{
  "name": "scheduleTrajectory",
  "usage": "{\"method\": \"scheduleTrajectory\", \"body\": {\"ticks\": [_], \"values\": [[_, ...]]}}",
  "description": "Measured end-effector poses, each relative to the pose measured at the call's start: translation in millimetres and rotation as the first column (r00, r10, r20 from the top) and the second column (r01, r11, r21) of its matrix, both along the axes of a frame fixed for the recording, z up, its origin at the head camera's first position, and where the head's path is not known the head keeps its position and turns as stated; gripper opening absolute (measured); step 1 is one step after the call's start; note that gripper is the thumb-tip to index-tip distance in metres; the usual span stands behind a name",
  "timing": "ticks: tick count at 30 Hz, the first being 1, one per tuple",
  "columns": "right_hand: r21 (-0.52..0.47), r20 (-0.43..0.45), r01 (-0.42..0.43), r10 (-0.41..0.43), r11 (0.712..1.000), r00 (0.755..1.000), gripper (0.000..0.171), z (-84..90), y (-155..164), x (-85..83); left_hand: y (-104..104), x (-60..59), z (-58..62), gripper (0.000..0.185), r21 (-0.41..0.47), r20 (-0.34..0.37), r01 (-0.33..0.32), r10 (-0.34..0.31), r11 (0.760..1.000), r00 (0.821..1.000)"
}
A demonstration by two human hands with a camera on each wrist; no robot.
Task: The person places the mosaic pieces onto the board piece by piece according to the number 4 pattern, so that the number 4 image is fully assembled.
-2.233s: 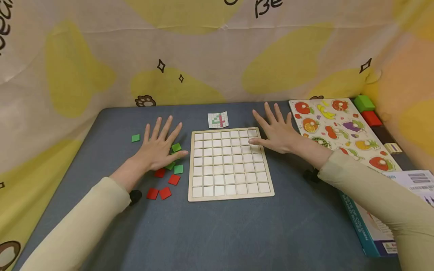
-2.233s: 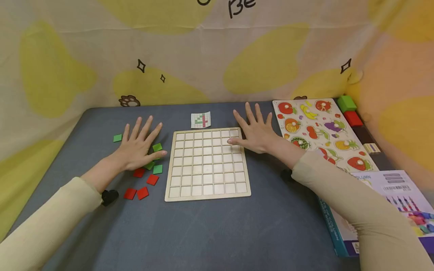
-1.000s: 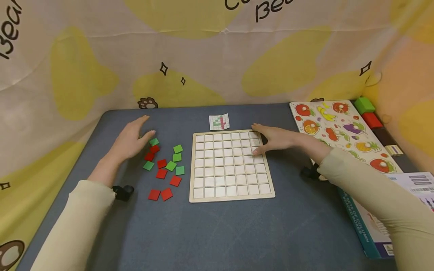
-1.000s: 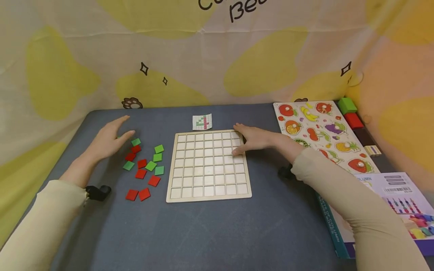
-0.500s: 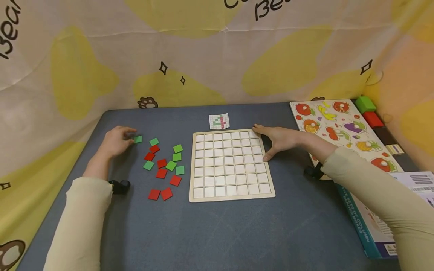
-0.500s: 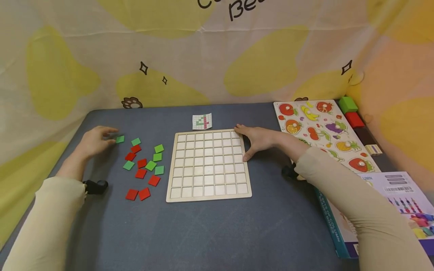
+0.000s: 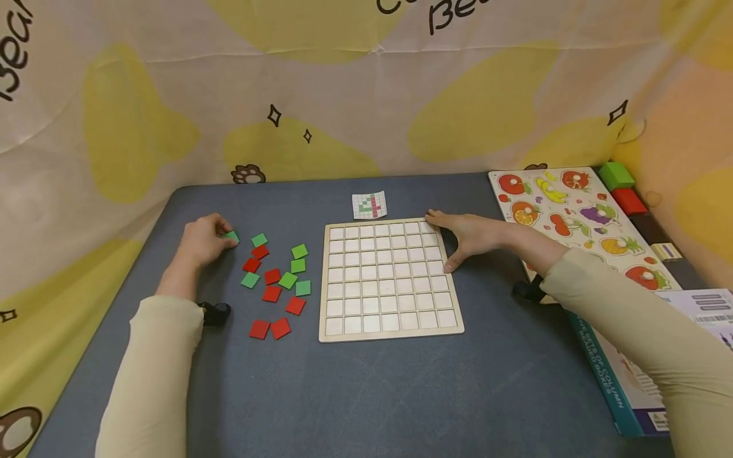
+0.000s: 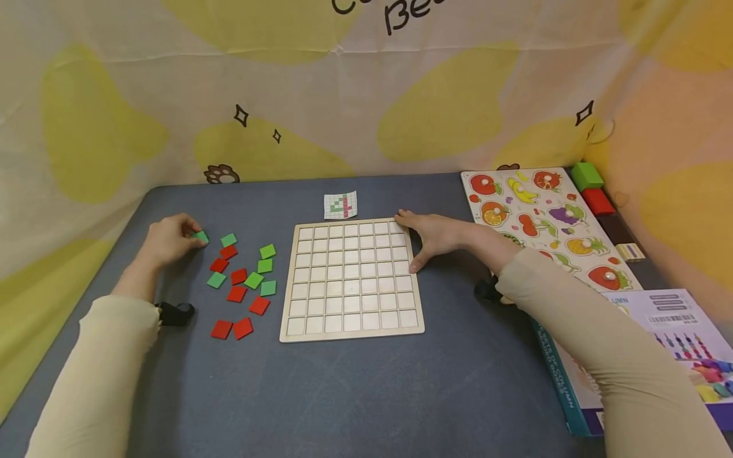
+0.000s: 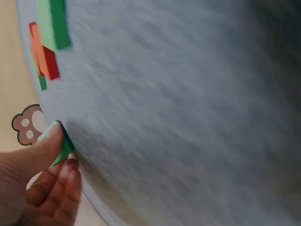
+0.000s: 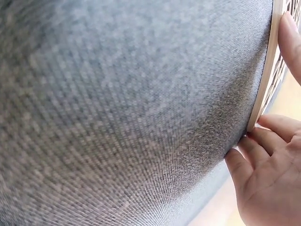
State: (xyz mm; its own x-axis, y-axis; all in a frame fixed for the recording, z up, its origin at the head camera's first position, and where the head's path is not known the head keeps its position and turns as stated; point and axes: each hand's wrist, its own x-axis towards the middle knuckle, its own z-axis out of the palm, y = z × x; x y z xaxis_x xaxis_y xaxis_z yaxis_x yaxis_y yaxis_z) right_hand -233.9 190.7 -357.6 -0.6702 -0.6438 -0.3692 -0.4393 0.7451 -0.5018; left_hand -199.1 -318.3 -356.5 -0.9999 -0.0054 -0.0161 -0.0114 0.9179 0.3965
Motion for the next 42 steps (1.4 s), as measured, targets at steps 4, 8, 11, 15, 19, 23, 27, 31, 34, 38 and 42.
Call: {"method": "scheduleTrajectory", "body": {"ticks": [4,8,11,15,19,23,27,31,34,38,42], "values": [[0.008,-0.001,-0.003,0.003,1.0,1.0,0.12,1.5,0.4,-0.2,22.6,-7.1,7.5,0.019,0.041,-0.068,-0.025,0.028,0.999,0.997],[0.017,0.004,-0.002,0.002,1.0,1.0,0.12,1.9,-0.1,0.6,58.9,-20.7,15.2,0.018,0.081,-0.095,0.024,-0.016,0.996,0.995],[0.021,0.007,-0.002,0.002,1.0,1.0,0.119,3.0,-1.5,0.8,95.0,-32.1,19.5,0.016,0.11,-0.092,0.064,-0.054,0.992,0.994],[0.026,0.008,0.004,-0.004,1.0,1.0,0.118,3.0,-1.7,0.7,152.0,-42.6,19.6,0.014,0.166,-0.059,0.131,-0.123,0.977,0.991],[0.022,0.002,0.006,-0.006,1.0,1.0,0.117,2.6,-1.3,0.9,206.0,-45.2,15.6,0.012,0.27,0.01,0.196,-0.207,0.943,0.978],[0.006,0.002,-0.005,0.005,1.0,1.0,0.118,2.2,-1.5,0.7,247.3,-44.2,11.5,0.01,0.338,0.044,0.245,-0.275,0.909,0.96],[0.007,0.003,-0.002,0.002,1.0,1.0,0.118,1.6,-1.0,-0.2,274.0,-42.4,7.6,0.009,0.312,0.05,0.283,-0.313,0.907,0.948],[0.015,-0.002,0.001,-0.001,1.0,1.0,0.118,1.6,-0.8,-0.9,285.5,-40.3,6.0,0.008,0.242,0.052,0.297,-0.318,0.924,0.947],[0.018,-0.004,-0.001,0.001,1.0,1.0,0.118,1.4,-1.0,-1.1,286.5,-40.5,5.9,0.008,0.201,0.051,0.293,-0.309,0.935,0.95],[0.019,-0.009,0.003,-0.003,1.0,1.0,0.118,3.1,-1.3,-0.1,284.2,-40.4,6.1,0.008,0.168,0.055,0.286,-0.299,0.943,0.953],[0.02,-0.011,0.006,-0.005,1.0,1.0,0.118,3.8,-0.8,1.1,283.2,-39.1,4.7,0.01,0.149,0.074,0.288,-0.301,0.946,0.951]]}}
